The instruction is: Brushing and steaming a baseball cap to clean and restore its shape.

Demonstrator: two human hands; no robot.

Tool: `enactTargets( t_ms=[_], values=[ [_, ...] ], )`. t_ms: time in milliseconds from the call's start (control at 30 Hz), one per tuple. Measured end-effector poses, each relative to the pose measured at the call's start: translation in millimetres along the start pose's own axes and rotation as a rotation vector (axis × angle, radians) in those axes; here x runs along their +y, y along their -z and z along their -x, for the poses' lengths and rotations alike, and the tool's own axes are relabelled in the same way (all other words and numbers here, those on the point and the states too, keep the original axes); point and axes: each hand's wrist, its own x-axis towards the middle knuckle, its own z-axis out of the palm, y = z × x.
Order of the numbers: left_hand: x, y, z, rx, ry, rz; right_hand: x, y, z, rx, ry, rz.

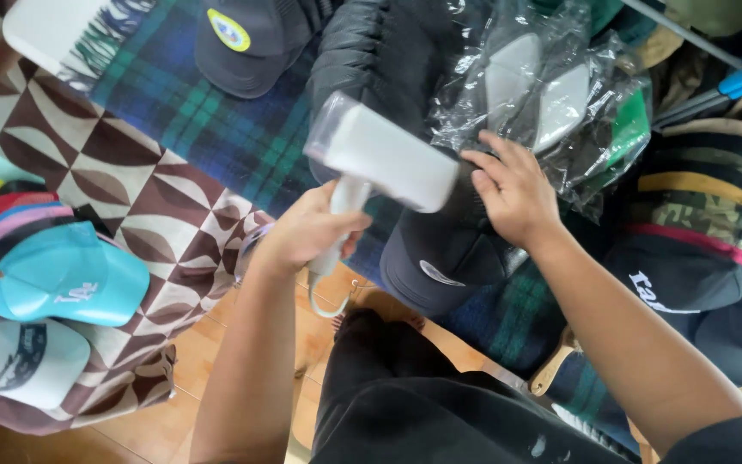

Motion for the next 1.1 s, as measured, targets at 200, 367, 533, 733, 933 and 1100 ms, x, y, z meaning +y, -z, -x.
enactTargets(
  t_ms=[200,367,533,733,933,1100],
  values=[
    [52.1,-22.3,1.5,0.028,-0.153,-0.482,36.5,-25.3,-4.3,0.049,0.037,-0.117],
    [74.8,-76.7,-44.7,-0.139,-0.14,-0.723,73.0,-50.0,0.9,0.308,0.308,0.24],
    [94.5,-56.6,-31.6,-0.288,-0.123,-0.763,25.4,-24.1,-8.2,0.24,-0.012,0.101],
    [47.0,-41.2,-36.4,-0.102,-0.21,-0.563,12.7,-12.9,3.8,0.244,-0.428,-0.043],
    [11.8,-21.4,-26.2,-0.06,-0.31,-0.603,-0.4,-7.5,12.0,0.291,0.109,-0.109],
    [-4.4,20.1,1.5,-0.219,-0.237,-0.502,-10.5,-2.3,4.6,0.16,0.266,-0.111]
  ],
)
